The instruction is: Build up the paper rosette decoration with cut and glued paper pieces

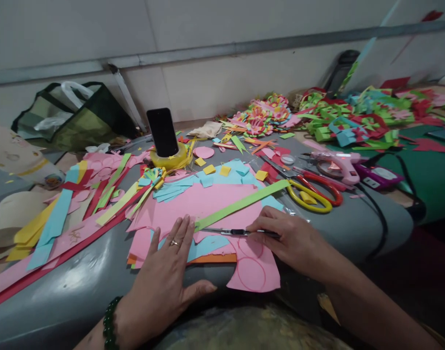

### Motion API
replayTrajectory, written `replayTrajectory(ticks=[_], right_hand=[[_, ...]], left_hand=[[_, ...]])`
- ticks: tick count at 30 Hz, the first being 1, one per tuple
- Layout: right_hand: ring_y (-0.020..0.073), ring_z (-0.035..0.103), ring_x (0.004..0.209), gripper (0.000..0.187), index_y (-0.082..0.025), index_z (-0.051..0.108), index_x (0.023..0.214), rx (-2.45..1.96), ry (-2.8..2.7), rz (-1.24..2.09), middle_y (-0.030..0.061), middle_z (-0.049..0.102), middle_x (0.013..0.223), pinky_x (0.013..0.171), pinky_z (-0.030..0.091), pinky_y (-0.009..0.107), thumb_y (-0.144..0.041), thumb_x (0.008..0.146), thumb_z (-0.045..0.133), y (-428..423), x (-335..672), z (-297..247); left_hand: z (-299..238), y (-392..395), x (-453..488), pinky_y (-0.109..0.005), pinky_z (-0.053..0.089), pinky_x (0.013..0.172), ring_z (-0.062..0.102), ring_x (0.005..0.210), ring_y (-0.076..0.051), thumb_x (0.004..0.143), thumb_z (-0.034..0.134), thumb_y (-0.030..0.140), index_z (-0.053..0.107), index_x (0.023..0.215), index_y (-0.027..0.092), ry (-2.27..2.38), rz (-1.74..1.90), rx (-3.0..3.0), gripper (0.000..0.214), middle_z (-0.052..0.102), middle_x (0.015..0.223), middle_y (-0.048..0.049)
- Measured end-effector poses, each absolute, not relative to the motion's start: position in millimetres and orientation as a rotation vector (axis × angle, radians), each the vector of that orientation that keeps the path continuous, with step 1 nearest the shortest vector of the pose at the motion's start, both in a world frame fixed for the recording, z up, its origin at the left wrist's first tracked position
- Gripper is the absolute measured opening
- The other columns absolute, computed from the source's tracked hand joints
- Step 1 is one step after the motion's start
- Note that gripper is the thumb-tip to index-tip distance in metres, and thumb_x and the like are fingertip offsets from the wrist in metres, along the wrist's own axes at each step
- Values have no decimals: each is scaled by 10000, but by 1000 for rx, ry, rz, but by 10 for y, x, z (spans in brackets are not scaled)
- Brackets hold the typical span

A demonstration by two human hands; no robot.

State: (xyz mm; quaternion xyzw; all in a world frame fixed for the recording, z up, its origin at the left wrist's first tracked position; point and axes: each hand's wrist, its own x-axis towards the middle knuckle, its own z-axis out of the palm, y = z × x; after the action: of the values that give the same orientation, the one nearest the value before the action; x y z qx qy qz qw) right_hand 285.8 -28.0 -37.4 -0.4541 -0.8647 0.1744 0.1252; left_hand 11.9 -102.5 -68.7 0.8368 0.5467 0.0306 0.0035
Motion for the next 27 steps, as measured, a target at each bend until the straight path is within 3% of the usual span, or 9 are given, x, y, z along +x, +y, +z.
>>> replayTrajectory(ticks=[11, 19, 27], right_hand=[[153, 582, 748, 167, -239, 668, 901, -1245, -2536, 512, 31, 604, 886, 661, 426, 275, -261, 897, 502, -270, 2779, -343], [155, 583, 751, 164, -244, 664, 915, -1284, -2543, 504, 27, 595, 884, 654, 423, 273, -243, 899, 501, -279, 2789, -355], [149, 576, 731, 167, -235, 664, 884, -1245, -2547, 543, 27, 594, 870, 656, 410, 276, -264, 909, 502, -327, 2772, -312]], left_hand=[[-712, -1042, 130, -561, 171, 1107, 147, 1424, -304, 812, 318, 728, -101, 1484, 164, 1754, 156, 2592, 972, 152, 1547, -152], [-702, -1122, 70, -563, 210, 1080, 263, 1394, -291, 828, 342, 703, -120, 1478, 239, 1749, 166, 2635, 923, 249, 1529, -92], [-741, -1117, 106, -555, 202, 1079, 286, 1381, -312, 778, 337, 758, -97, 1483, 204, 1783, 189, 2653, 996, 280, 1516, -121]])
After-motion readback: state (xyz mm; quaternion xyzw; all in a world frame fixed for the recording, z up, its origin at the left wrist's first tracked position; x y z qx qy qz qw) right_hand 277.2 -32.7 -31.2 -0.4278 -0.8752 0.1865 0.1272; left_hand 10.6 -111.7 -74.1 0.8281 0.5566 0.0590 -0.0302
